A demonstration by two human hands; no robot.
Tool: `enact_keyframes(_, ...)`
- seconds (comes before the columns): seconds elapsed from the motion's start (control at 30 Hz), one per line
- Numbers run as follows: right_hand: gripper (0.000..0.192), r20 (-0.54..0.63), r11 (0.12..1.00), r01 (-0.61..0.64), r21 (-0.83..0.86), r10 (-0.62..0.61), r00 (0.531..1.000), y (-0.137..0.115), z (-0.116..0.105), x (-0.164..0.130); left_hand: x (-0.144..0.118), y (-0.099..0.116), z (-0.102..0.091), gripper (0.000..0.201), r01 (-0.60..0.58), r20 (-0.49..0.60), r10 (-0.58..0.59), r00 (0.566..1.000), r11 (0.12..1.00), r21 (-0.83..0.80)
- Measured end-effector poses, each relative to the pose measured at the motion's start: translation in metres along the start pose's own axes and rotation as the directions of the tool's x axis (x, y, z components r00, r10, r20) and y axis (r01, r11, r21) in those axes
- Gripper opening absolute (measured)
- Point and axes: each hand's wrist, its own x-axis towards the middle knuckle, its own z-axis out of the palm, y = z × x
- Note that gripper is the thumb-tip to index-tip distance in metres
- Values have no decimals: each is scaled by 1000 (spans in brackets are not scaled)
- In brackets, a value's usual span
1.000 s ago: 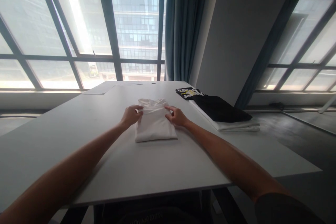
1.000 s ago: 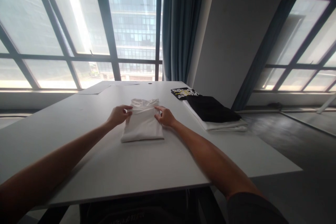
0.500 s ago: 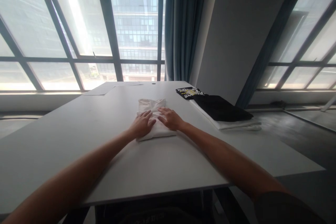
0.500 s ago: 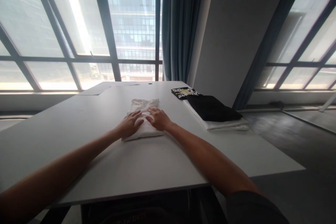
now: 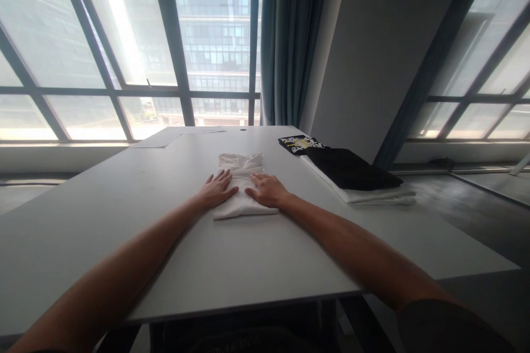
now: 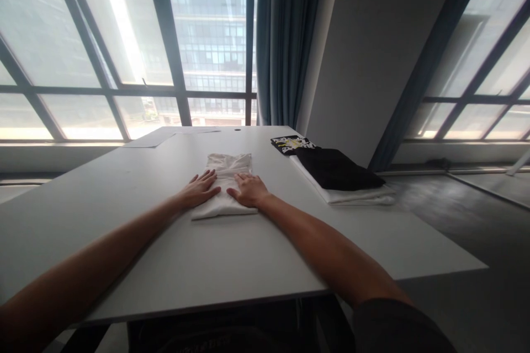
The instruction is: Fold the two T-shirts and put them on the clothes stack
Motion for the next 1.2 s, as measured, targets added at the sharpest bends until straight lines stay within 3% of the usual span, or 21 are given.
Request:
enact_keyframes(0.1, 76, 72, 1000, -9, 19, 7, 997, 10, 4, 5, 4, -2, 0, 83, -30, 29, 30, 999, 999, 10)
enact_keyframes(0.2, 82, 213, 990, -135, 41, 123, 969, 26, 4, 7, 5, -11, -3, 87, 25, 91, -29, 995, 999, 45)
enact_keyframes(0.27, 83, 214, 978, -207, 28, 197, 957, 34, 3, 6, 3, -15, -6, 87, 72, 75, -78, 994, 994, 79)
enact_keyframes(0.33, 78, 142, 972, -236, 6, 232, 962, 37, 2, 4, -2, -13, -8, 83, 59, 18, -61, 998, 992, 113)
enact_keyframes(0.43, 70, 61, 989, -146, -6, 147, 987, 31, 1, 0, -15, 0, -7, 80, -87, -1, 87, 996, 991, 105)
enact_keyframes(0.53, 74, 217, 998, -50, 35, 41, 975, 24, -1, -6, -27, 12, -5, 84, -202, 129, 197, 972, 979, 27)
enact_keyframes(0.63, 82, 326, 997, -65, 51, 45, 944, 25, -5, -14, -35, 14, -7, 88, -204, 208, 199, 958, 979, 4)
enact_keyframes(0.73, 83, 301, 997, -61, 45, 44, 953, 31, -14, -22, -39, 10, -14, 92, -189, 246, 184, 952, 982, -2)
enact_keyframes(0.8, 72, 243, 998, -65, 20, 59, 968, 35, -24, -25, -44, 9, -19, 94, -184, 244, 179, 953, 983, -2)
enact_keyframes(0.87, 53, 163, 991, -128, -34, 132, 978, 39, -35, -26, -51, 11, -25, 95, -132, 191, 124, 974, 991, 27)
enact_keyframes(0.93, 43, 144, 975, -216, -50, 221, 965, 42, -47, -27, -59, 13, -31, 93, -6, 89, -1, 996, 997, 76)
enact_keyframes(1.0, 48, 275, 962, -270, 40, 249, 929, 44, -55, -29, -66, 15, -35, 88, 127, 22, -129, 991, 989, 71)
enact_keyframes(1.1, 57, 504, 907, -320, 274, 148, 851, 45, -58, -33, -70, 16, -38, 79, 211, 96, -200, 975, 970, -122)
enact_keyframes(1.2, 63, 530, 850, -352, 392, 104, 841, 42, -56, -35, -70, 16, -38, 74, 231, 158, -185, 970, 907, -353)
